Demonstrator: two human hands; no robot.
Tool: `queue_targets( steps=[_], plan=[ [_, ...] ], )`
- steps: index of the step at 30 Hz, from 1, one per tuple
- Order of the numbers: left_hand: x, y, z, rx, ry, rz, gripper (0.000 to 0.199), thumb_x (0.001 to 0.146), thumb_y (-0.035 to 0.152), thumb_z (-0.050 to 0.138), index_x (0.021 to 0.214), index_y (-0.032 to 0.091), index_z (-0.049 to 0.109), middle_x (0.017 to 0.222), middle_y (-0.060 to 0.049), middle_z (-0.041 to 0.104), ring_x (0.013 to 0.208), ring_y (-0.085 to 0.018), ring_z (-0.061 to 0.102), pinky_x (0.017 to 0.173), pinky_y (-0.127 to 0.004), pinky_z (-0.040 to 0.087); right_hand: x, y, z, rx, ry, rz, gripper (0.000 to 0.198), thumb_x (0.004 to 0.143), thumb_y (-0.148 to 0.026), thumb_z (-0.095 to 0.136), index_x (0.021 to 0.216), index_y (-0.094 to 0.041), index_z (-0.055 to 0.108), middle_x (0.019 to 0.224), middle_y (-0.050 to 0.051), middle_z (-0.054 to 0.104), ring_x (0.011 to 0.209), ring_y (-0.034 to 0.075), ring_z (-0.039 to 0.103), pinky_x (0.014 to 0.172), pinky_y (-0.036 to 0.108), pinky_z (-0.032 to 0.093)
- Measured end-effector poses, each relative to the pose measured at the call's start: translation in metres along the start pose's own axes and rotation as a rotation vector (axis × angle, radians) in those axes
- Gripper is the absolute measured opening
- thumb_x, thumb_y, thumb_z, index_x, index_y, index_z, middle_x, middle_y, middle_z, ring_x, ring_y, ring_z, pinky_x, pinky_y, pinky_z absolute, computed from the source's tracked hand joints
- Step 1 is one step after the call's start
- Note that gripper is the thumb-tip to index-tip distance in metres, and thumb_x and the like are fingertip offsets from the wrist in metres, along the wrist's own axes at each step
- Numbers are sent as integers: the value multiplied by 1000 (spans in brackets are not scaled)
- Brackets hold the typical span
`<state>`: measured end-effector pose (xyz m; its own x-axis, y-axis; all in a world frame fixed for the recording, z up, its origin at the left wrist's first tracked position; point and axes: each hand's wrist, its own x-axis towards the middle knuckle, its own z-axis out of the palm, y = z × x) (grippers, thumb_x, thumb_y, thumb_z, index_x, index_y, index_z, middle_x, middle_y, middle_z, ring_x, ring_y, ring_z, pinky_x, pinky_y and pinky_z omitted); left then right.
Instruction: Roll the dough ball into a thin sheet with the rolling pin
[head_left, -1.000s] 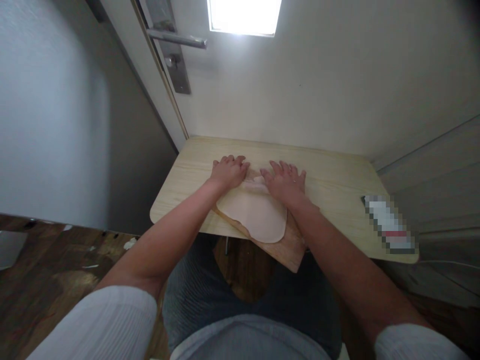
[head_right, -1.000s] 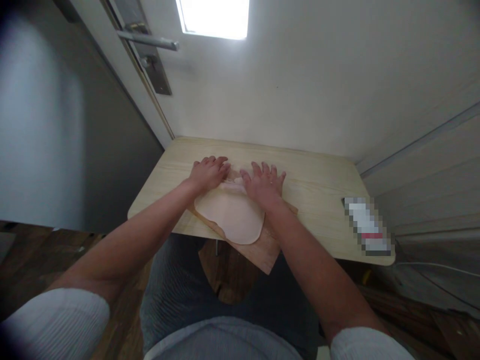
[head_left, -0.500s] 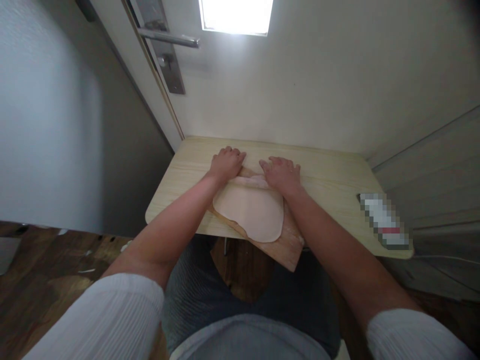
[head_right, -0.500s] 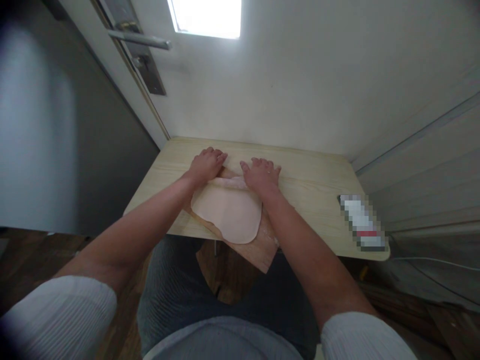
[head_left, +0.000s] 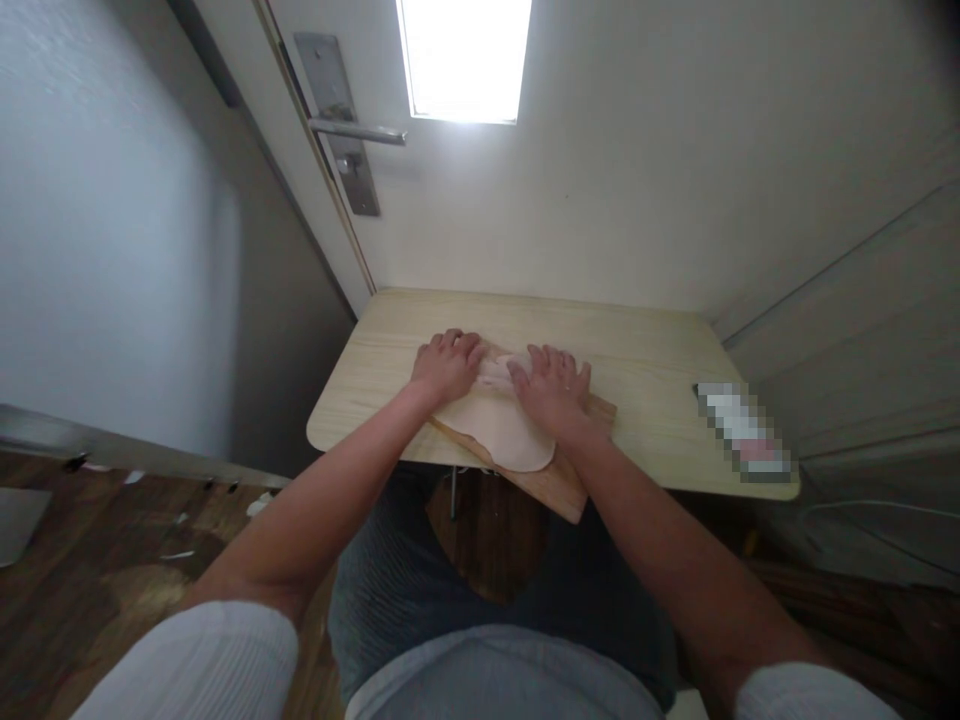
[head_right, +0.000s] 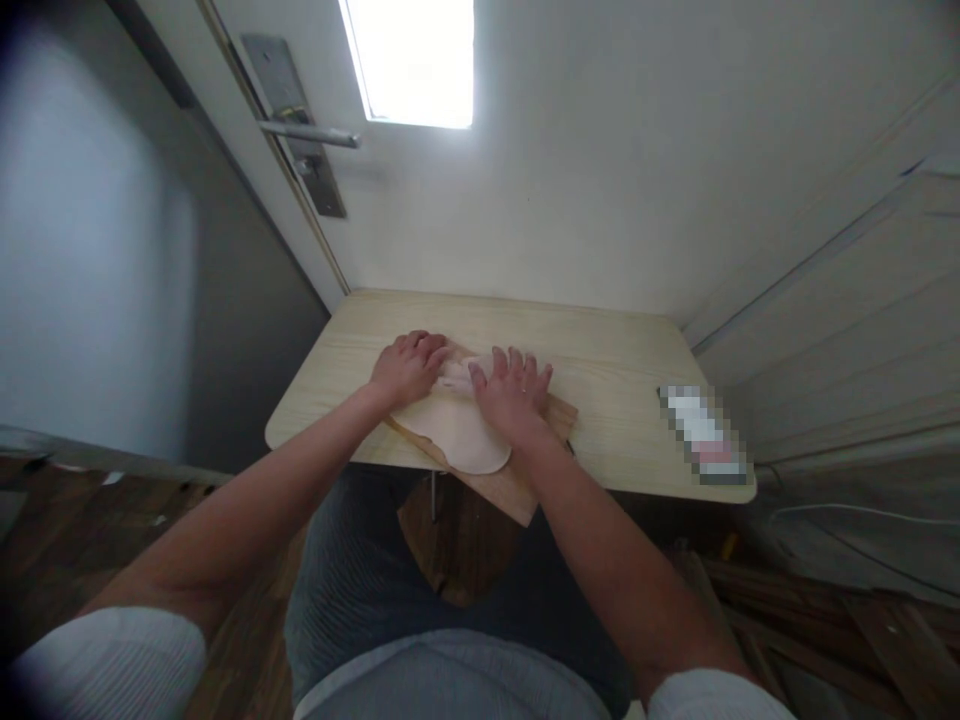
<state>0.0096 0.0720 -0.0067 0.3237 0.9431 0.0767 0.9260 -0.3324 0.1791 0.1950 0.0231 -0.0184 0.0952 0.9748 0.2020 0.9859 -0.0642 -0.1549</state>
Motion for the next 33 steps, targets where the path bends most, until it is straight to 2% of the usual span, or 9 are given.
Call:
queue_targets(
  steps=[5,11,15,18,27,33],
  plan=[
    [-28,5,3,42,125,16,52,105,49,24,144,25,47,145,-10,54,130,-29,48,108,-46,37,-26,-2,-6,-4,3,-32,60,103,-55,30,147,-18,49,153,16,48,140,38,38,115,66,16],
    [-67,8,7,65,130,41,57,104,52,22,150,24,40,158,-9,43,144,-29,36,115,-50,32,-65,-2,-10,-7,17,-74,60,104,-52,32,150,-15,44,155,16,45,141,37,36,117,61,16],
    [-76,8,9,61,118,27,60,104,53,18,154,24,35,162,-8,38,149,-30,29,117,-53,29,-74,-2,-7,-13,32,-81,63,104,-52,30,153,-13,39,157,17,42,143,35,34,118,60,15],
    [-63,8,8,51,115,14,61,104,54,18,154,24,36,162,-8,37,148,-31,30,117,-55,29,-60,-2,-6,-19,9,-63,65,104,-54,28,153,-13,39,157,17,41,144,36,33,117,63,16],
    [8,-1,5,-9,61,-13,54,104,49,21,149,29,44,158,-8,42,144,-31,36,113,-60,32,10,1,3,-21,-36,-10,65,103,-59,25,154,-21,40,159,14,40,147,38,30,117,68,13],
    [40,-6,6,-9,44,-26,51,105,46,23,145,29,48,152,-10,46,137,-32,41,110,-60,33,49,8,11,15,-69,-1,69,100,-64,27,153,-23,42,158,14,41,144,39,34,115,69,18]
  ],
)
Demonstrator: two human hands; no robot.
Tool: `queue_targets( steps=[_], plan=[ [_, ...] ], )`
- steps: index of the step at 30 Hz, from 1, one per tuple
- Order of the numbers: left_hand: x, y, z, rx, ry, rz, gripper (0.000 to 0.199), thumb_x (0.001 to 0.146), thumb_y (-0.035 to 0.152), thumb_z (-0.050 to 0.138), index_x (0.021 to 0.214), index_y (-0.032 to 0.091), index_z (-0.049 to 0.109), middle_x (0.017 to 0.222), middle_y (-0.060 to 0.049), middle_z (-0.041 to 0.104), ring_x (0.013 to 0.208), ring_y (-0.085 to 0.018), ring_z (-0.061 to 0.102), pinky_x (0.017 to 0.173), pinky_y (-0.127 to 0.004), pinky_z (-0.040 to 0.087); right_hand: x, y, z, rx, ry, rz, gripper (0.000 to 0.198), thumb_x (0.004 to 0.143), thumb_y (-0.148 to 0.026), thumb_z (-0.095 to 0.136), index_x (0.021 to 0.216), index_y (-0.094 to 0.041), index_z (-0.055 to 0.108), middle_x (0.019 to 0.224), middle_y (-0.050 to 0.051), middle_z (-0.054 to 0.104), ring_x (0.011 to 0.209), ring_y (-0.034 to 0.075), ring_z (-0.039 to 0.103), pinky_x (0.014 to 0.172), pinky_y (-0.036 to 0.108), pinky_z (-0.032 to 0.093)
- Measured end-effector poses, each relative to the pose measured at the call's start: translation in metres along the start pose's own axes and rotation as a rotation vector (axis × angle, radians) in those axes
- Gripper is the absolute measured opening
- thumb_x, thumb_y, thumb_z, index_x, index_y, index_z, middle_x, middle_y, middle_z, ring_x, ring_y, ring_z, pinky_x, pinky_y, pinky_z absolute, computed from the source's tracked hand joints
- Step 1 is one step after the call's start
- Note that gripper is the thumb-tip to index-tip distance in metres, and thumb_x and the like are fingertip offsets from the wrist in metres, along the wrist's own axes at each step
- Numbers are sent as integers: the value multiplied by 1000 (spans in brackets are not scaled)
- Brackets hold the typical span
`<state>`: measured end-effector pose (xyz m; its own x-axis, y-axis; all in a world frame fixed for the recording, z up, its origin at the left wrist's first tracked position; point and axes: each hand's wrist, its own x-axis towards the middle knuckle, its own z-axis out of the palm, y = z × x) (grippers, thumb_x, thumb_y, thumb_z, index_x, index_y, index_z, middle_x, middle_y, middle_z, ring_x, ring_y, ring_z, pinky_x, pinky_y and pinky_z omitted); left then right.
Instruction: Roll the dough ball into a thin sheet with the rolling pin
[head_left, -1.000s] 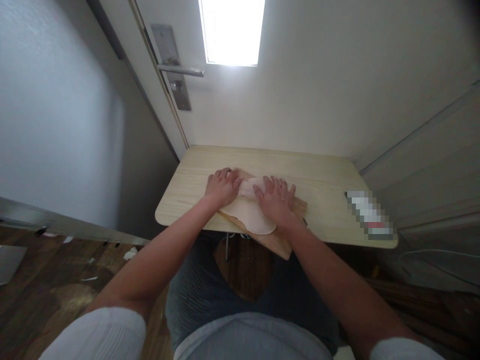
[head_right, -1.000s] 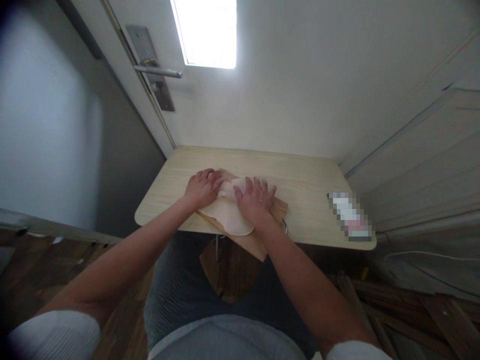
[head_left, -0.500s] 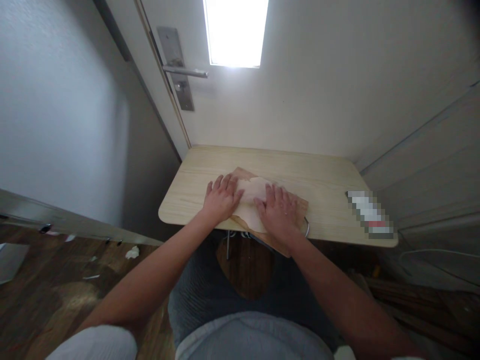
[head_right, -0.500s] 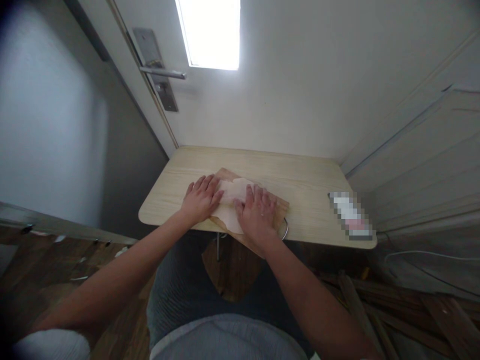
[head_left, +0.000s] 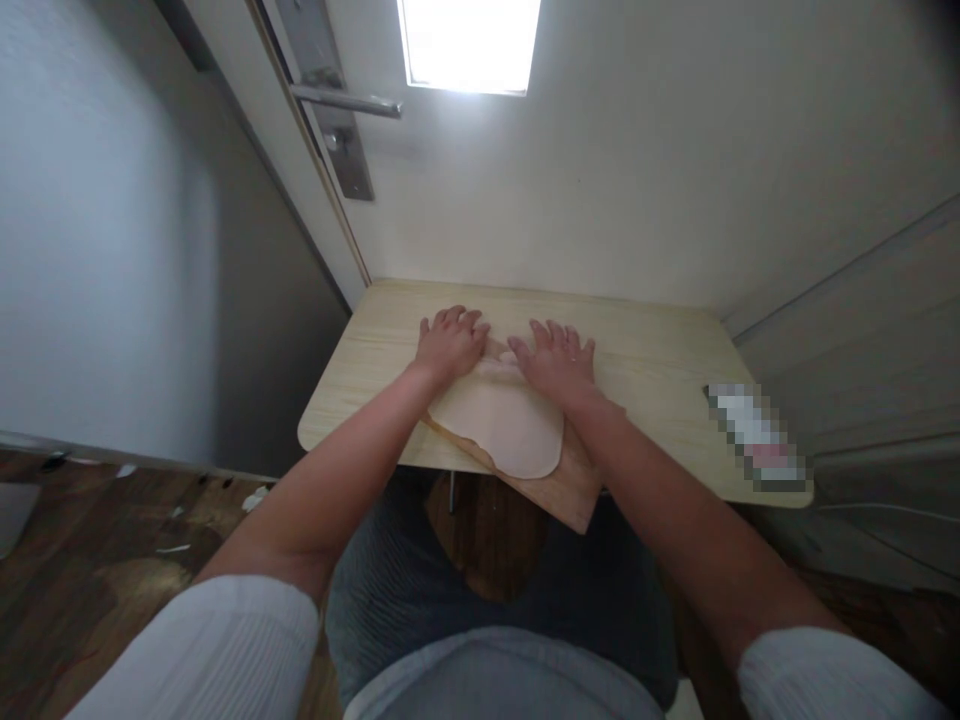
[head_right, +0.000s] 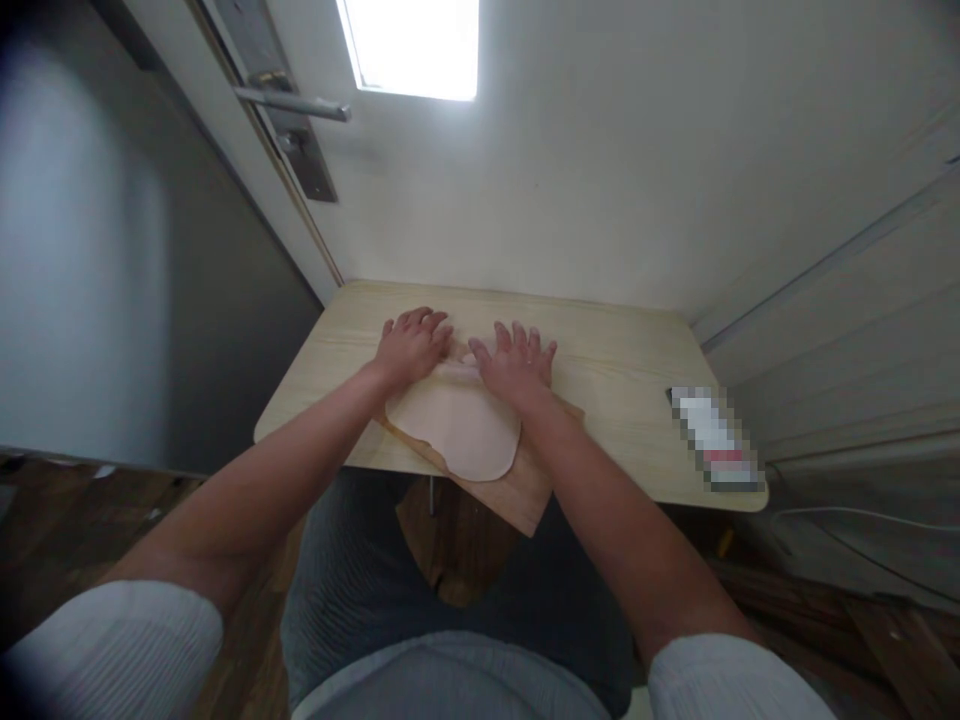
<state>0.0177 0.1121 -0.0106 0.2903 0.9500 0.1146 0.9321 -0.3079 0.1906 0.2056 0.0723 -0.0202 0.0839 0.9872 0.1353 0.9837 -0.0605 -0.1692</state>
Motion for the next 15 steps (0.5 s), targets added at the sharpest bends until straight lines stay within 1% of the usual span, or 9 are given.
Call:
queue_targets(
  steps=[3,7,11,15],
  plan=[
    [12,-3,1,25,25,47,48,105,41,23,139,27,54,145,-13,51,131,-32,45,104,-57,38,18,3,1,17,-25,12,71,99,-68,28,150,-22,45,155,14,44,141,39,37,113,69,21],
    [27,-7,4,52,41,109,45,105,36,25,133,25,59,137,-14,55,126,-32,46,98,-51,41,36,5,2,17,-39,17,72,99,-68,26,148,-20,48,151,17,49,137,40,42,111,68,26],
    [40,-7,6,61,83,70,48,107,37,20,128,22,61,128,-14,58,120,-31,49,93,-46,43,45,4,1,20,-42,27,72,99,-67,24,145,-18,51,147,19,52,133,39,47,109,66,29],
    [44,-6,5,55,82,15,51,107,40,18,127,20,61,124,-15,59,119,-30,50,92,-44,44,47,4,-2,18,-67,18,69,100,-65,26,142,-17,54,143,20,56,129,39,50,107,64,33]
  ],
)
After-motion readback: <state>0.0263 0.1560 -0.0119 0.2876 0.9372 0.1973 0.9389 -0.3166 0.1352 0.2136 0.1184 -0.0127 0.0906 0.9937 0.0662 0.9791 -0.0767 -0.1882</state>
